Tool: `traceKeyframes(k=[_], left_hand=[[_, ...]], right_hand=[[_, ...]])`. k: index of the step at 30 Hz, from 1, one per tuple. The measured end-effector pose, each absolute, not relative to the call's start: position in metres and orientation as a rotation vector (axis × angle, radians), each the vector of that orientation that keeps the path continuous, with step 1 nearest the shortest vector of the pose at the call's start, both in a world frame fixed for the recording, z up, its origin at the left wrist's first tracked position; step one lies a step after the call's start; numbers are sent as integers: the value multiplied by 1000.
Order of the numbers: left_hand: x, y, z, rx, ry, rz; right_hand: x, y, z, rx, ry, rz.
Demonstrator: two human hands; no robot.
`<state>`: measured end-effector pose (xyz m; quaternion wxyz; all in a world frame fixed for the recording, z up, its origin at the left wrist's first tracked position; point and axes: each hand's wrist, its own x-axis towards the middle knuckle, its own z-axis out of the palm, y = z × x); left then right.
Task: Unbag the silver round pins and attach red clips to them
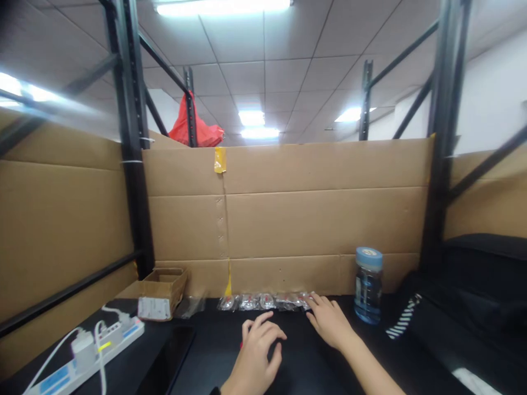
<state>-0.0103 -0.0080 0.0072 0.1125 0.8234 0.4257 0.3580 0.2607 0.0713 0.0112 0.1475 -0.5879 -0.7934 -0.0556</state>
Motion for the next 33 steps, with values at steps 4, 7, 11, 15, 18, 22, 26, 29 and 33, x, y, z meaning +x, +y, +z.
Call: traceKeyframes(k=[4, 7, 11, 15, 18, 22, 26, 29, 33], left_hand=[[-8, -16, 15, 2468, 1302, 1036], [-9, -17, 18, 2514, 1350, 1089], [-20, -5, 17, 2535, 1508, 1140], [-41, 12, 16, 2463, 1769, 1227], [-60, 18, 16, 2341, 1995, 1250], [-81, 20, 15, 2245, 2174, 1192], [-96, 19, 13, 2159, 2238, 1054], [-101, 19, 11, 2161, 2143, 967], [-99, 18, 12, 2205, 1999, 970]], right_hand=[[290, 35, 5, -1884, -2243, 3], [302, 23, 3, -1890, -2295, 69], [313, 28, 8, -1771, -2405, 146], [316, 37, 11, -1654, -2470, 160], [321, 38, 6, -1563, -2471, 168], [340, 40, 0, -1550, -2424, 243], [359, 46, 0, -1463, -2422, 324], [360, 47, 1, -1378, -2411, 409], [351, 41, 2, -1373, -2382, 375]])
